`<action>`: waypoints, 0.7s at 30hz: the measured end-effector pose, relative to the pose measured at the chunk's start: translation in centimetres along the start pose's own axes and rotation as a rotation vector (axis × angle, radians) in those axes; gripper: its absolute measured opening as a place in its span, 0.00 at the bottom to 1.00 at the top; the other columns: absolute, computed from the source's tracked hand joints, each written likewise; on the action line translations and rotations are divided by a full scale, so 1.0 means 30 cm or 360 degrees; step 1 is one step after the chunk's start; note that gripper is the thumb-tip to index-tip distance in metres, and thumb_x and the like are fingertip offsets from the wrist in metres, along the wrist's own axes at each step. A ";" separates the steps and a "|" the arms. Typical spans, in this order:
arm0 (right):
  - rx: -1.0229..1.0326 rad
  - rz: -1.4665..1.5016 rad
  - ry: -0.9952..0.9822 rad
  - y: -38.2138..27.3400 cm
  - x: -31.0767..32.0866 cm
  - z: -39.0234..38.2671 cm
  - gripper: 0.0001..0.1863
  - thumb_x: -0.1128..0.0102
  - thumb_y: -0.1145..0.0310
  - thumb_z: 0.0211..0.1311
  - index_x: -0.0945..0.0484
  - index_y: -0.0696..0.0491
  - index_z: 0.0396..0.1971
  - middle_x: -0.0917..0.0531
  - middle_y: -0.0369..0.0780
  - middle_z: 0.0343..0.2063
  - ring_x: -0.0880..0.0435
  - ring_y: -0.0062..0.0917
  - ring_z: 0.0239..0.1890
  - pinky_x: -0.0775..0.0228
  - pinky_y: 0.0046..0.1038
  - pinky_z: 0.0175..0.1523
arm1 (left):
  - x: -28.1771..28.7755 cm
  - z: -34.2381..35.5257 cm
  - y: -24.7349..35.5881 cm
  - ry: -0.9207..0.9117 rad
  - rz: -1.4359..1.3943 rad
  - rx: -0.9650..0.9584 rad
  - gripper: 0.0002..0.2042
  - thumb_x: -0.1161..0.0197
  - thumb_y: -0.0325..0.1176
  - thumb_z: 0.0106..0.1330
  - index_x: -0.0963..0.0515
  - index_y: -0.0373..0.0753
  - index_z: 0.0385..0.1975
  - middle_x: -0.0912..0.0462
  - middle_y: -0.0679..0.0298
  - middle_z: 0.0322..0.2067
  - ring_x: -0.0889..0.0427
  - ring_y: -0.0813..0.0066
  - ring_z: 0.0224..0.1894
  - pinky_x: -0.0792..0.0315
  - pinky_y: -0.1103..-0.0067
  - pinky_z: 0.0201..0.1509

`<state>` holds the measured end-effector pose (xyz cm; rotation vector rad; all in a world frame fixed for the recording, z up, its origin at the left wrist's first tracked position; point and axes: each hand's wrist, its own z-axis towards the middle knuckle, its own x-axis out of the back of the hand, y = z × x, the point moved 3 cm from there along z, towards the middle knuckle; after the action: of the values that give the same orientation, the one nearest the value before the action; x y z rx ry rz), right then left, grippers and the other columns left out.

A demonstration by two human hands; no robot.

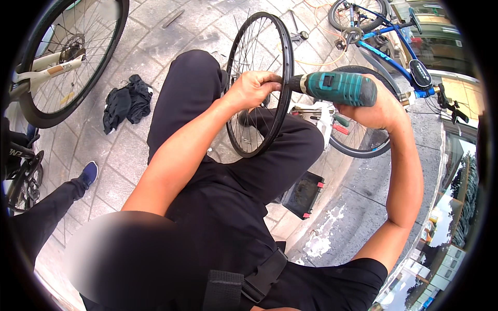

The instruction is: The person sits on the sidewalk and works on a bicycle wheel, using a cordless drill to tighten or adjust components on the rim. They also open a toolbox and select tools while handling the wheel.

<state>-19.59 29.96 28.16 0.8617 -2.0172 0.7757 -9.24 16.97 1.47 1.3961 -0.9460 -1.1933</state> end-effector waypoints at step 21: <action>-0.0140 -0.0117 -0.0077 0.015 -0.003 -0.007 0.15 0.27 0.73 0.51 0.14 0.55 0.42 0.11 0.45 0.36 0.14 0.35 0.36 0.21 0.33 0.48 | -0.034 -0.028 0.001 0.0187 0.0048 -0.0172 0.10 0.37 0.27 0.71 0.15 0.34 0.49 0.11 0.62 0.34 0.16 0.84 0.27 0.20 0.81 0.28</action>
<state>-19.84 30.41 28.10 0.9064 -2.0341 0.6259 -8.63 18.13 1.65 1.3462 -0.8064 -1.1110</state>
